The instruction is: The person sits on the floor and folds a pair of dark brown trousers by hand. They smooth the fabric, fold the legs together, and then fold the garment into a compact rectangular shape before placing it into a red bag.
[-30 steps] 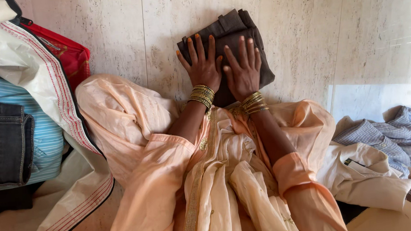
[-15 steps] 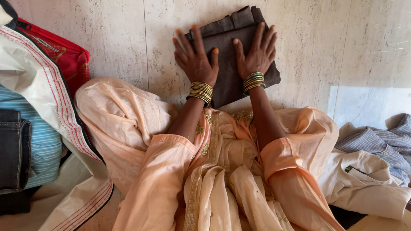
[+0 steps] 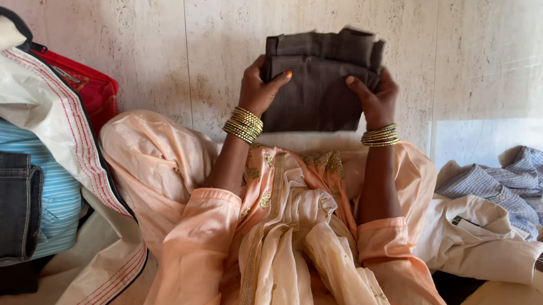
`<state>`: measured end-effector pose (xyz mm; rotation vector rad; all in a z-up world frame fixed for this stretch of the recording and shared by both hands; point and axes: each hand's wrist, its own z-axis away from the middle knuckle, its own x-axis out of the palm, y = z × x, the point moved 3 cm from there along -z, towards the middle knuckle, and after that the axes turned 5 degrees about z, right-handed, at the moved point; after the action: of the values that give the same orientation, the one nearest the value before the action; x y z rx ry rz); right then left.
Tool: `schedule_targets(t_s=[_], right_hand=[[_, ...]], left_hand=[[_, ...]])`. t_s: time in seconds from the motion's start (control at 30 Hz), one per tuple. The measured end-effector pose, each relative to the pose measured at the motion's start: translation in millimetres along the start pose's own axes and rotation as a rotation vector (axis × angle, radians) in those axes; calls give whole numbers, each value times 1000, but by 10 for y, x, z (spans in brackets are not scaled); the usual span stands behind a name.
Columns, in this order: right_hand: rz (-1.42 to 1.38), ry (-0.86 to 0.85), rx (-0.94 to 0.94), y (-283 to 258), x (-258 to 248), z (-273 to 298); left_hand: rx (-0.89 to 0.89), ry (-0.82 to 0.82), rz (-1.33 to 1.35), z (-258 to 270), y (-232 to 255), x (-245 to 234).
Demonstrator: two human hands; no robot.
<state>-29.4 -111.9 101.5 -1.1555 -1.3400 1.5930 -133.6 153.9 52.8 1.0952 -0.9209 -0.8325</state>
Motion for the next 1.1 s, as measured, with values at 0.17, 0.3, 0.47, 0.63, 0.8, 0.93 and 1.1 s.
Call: schedule_targets(t_s=[0.17, 0.3, 0.47, 0.63, 0.8, 0.93, 1.1], right_hand=[[158, -11, -259, -501, -273, 275], [698, -54, -223, -204, -370, 534], [737, 190, -312, -15, -348, 385], [1104, -114, -286, 192, 722, -6], [1189, -231, -203, 402, 942, -98], [1193, -219, -158, 422, 945, -174], [1239, -170, -102, 360, 944, -232]], left_hand=[[487, -288, -379, 346, 831, -106], [-92, -441, -651, 632, 744, -123], [251, -34, -805, 440, 312, 83], [315, 61, -1272, 174, -153, 735], [184, -1, -1409, 104, -363, 725], [139, -29, -1467, 61, -328, 749], [186, 27, -1384, 1, -385, 725]])
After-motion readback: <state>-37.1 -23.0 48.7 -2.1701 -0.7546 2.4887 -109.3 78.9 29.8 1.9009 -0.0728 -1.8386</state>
